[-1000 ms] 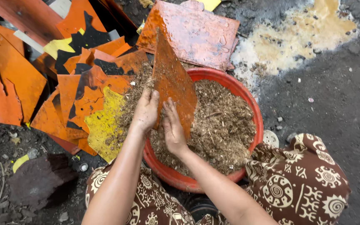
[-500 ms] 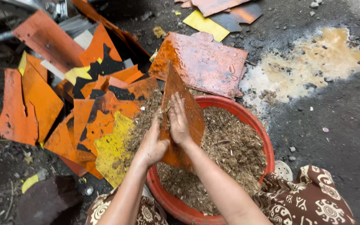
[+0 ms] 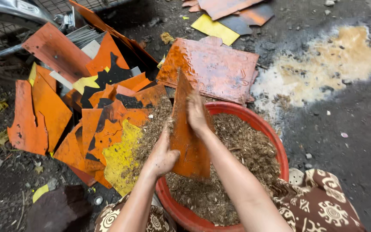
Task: The person sits on the ground and repeatedly rubs a coarse, fibrous material from a red basin onto flat orange and black plates to remove residue. They handle the plates one at a time, flipping them over to clean both sides, and place cleaned plates aside.
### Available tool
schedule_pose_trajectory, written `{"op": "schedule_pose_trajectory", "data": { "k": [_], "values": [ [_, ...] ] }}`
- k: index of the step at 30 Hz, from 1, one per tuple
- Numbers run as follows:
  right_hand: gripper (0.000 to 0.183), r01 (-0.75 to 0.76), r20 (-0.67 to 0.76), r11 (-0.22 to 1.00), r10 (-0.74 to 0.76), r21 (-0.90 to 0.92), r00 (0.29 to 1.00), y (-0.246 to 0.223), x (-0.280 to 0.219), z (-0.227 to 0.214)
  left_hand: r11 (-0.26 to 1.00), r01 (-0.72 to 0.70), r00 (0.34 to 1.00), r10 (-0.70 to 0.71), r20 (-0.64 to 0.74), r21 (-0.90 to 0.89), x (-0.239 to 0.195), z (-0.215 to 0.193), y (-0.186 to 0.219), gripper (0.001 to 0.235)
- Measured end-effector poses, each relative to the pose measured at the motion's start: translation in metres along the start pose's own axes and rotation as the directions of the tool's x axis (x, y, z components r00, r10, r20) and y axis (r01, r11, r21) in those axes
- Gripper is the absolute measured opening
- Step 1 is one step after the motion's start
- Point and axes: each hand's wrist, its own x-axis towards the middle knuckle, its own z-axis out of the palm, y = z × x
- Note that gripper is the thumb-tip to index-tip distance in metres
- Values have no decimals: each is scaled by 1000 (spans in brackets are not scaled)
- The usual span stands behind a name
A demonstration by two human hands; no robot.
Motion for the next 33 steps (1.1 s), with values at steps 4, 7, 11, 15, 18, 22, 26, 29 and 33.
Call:
{"op": "schedule_pose_trajectory", "data": {
  "k": [4, 7, 11, 15, 18, 22, 26, 29, 33],
  "values": [
    [65, 266, 96, 899, -316, 348, 944, -76, -54, 22, 990, 12, 1000, -9, 16, -139, 12, 2, 10, 110],
    [58, 302, 118, 933, -328, 194, 937, -84, -115, 24, 982, 68, 998, -68, 5, -178, 12, 8, 6, 102],
    [50, 556, 154, 815, -535, -166, 831, -93, -76, 10, 973, 60, 998, -61, 2, -222, 17, 16, 0, 110],
    [55, 234, 98, 955, -255, 182, 962, -116, -34, 7, 936, 258, 966, -252, 56, -240, 18, 24, 3, 103],
    [61, 30, 80, 995, -22, -92, 997, -133, -75, 4, 906, 247, 952, -293, -90, -344, 25, 35, 3, 71],
    [65, 39, 144, 993, -55, 109, 988, -145, -125, -2, 867, 190, 954, -274, -122, -461, 39, 44, -8, 50],
    [55, 46, -104, 988, -31, 150, 994, -151, -117, -5, 880, 180, 960, -255, -118, -439, 46, 54, -16, 47],
    [44, -91, -178, 956, 144, 280, 973, -161, -107, 0, 861, 227, 941, -314, -125, -454, 52, 56, -11, 47],
    [49, -35, -105, 999, 31, -40, 994, -169, -144, 8, 779, 195, 925, -348, -153, -595, 48, 52, -18, 47]
  ]
}}
